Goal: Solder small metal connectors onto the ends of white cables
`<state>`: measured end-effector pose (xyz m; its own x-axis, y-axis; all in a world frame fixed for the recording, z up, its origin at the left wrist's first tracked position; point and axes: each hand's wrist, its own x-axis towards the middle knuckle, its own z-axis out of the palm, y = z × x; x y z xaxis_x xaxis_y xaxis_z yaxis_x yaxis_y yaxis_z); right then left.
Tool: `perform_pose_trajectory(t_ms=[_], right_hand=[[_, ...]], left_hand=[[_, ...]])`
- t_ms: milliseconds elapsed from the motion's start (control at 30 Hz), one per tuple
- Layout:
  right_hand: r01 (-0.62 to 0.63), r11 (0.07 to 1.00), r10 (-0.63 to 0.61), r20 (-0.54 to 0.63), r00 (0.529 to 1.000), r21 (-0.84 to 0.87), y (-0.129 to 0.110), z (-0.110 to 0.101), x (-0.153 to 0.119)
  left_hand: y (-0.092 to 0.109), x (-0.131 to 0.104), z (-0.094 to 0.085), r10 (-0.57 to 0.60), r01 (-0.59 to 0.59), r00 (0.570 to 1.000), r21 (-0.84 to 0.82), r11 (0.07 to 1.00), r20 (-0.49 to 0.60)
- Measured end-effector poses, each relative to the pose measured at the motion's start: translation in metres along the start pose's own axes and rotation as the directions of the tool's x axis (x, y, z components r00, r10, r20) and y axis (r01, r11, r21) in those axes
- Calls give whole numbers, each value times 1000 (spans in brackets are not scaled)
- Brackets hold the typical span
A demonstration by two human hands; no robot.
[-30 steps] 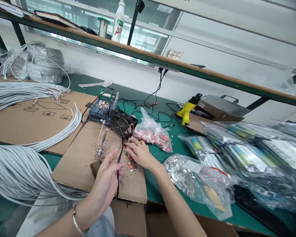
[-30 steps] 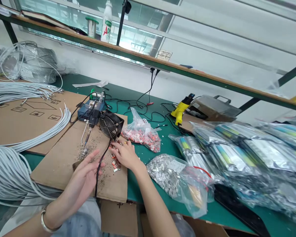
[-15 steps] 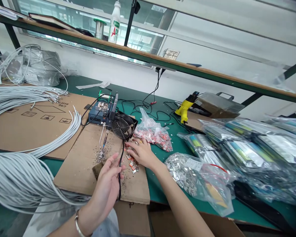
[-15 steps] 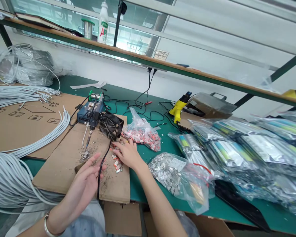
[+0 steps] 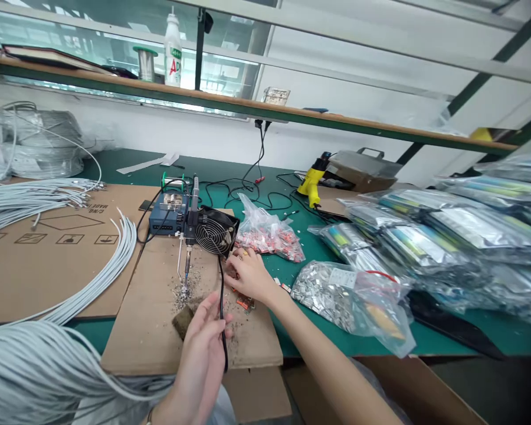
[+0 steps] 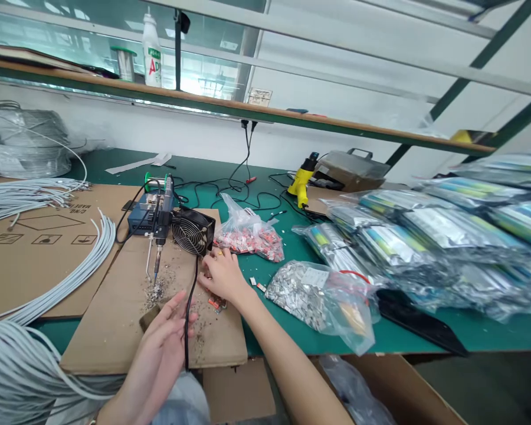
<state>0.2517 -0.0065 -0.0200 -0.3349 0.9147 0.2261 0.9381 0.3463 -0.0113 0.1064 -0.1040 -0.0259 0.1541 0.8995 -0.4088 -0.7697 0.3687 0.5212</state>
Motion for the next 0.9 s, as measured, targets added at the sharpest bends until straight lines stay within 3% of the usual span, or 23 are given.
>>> perform_pose_trajectory(t_ms=[133, 333, 533, 700, 900], right_hand=[[-127, 992, 127, 5, 992, -18, -1, 6, 2], [-338, 940, 339, 31, 940, -34, 7, 13, 15], [-354, 934, 357, 97, 929, -53, 4, 17, 28], [-328, 945, 327, 145, 934, -23, 10, 13, 26], [-322, 943, 318, 61, 946, 81, 22, 0, 21]], left_hand=[[-2, 6, -7, -2, 2, 1000, 7, 1000, -2], [2, 2, -5, -45, 45, 999, 20, 999, 5], [1, 0, -5, -48, 45, 997, 49, 998, 56], [-1, 3, -5, -52, 51, 999, 40, 998, 14], [-16, 2, -12, -81, 76, 994, 66, 995, 77]])
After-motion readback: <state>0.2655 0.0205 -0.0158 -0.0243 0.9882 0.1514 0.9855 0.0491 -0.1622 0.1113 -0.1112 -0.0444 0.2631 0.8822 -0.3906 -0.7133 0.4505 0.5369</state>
